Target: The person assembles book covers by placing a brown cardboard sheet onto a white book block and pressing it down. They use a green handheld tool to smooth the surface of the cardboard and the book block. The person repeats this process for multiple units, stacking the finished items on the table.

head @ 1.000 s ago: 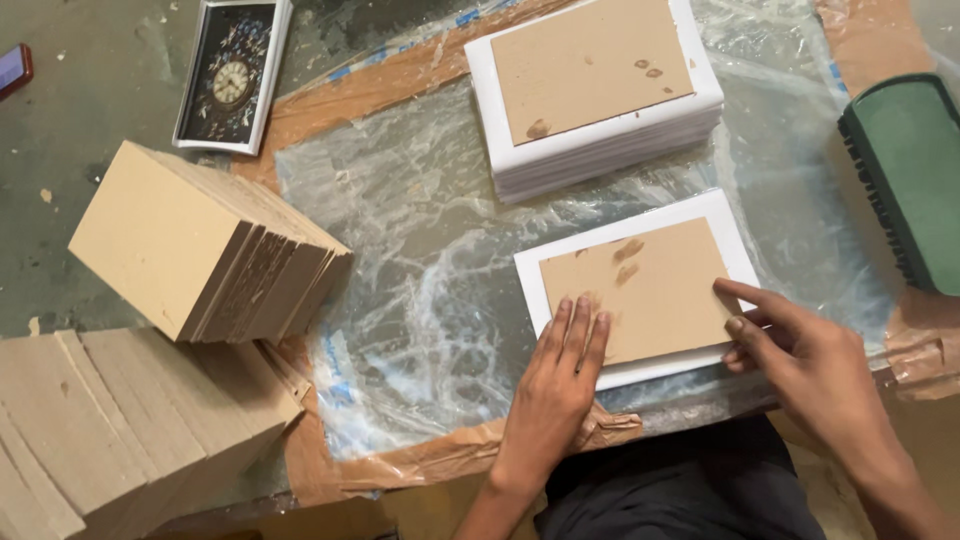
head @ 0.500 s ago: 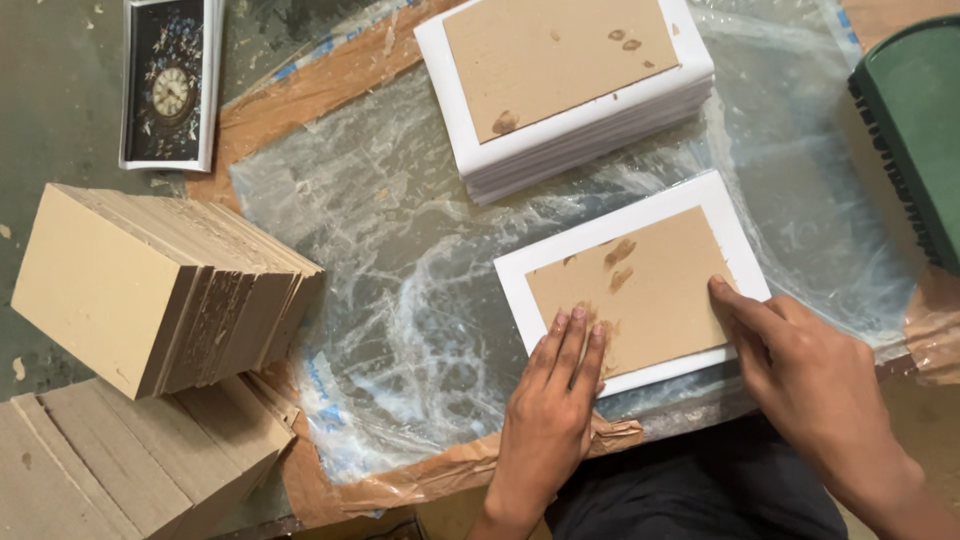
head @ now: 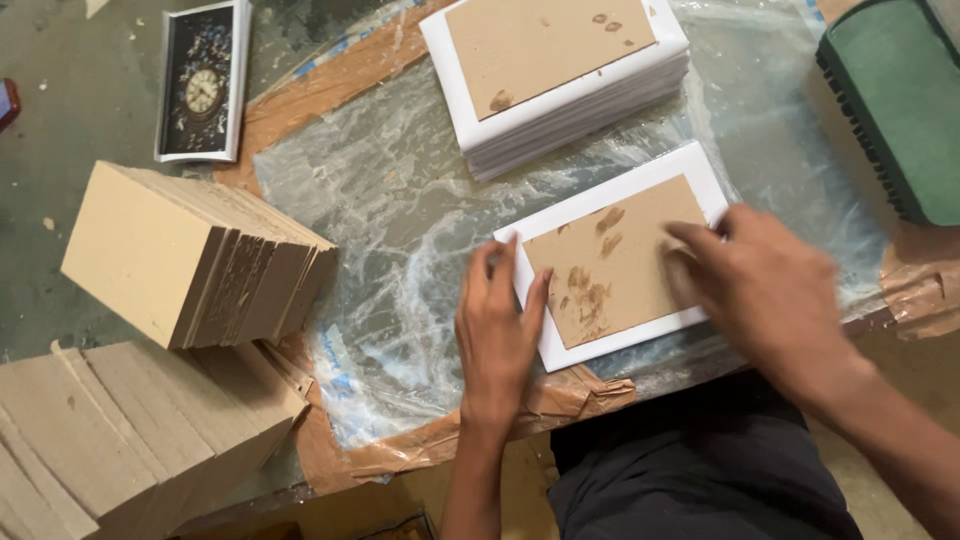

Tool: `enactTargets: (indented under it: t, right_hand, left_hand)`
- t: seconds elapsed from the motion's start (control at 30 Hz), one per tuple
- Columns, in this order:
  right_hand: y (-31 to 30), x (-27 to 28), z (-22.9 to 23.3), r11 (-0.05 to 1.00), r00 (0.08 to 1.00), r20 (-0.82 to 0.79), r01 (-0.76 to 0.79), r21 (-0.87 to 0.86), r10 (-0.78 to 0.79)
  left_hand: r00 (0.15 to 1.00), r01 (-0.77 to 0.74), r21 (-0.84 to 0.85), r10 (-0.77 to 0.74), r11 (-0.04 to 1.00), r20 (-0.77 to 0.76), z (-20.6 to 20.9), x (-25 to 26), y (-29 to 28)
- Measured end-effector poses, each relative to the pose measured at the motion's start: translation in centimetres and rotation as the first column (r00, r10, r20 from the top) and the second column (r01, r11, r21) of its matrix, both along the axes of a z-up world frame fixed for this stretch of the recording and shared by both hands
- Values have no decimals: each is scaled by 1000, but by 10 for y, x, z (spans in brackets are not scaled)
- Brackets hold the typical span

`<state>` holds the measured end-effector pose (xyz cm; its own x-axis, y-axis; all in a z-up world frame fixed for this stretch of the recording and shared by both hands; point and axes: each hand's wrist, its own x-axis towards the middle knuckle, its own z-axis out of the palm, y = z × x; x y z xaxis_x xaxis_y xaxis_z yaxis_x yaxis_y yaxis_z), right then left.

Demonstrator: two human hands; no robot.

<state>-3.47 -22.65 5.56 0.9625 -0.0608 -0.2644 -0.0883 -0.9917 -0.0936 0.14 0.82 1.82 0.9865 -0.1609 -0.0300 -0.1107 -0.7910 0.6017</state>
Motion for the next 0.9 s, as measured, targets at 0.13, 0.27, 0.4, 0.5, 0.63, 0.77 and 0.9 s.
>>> enactTargets:
  t: [0.13,0.27,0.4,0.5,0.63,0.77,0.9]
  right_hand:
    - [21,-2,-20,968,920,354,-222,116,169]
    - [22,-3,-27,974,948,275,-195,111,159]
    - [22,-4,-28,982,967,224,-153,114,125]
    - [22,-2,-27,985,974,196,-139,104,117]
    - [22,-5,-35,979,961,188,-201,-23,202]
    - [22,-5,-33,976,953,211,-214,-51,220]
    - [18,-10,-24,966,961,264,-146,216,86]
  left_hand:
    - [992,-63,110,50,992,114,6,11,-8]
    - [983,-118,52,109,992,150,2,8,-12]
    - [977,-148,33,141,988,162,-5,4,-14]
    - [976,-193,-4,193,981,103,-5,6,-14]
    - [966,-259,-52,258,965,-20,-11,12,-11]
    - [958,-283,-121,276,951,-71,-3,7,-18]
    - [880,-428,-480,232,766,-414,4,-10,-22]
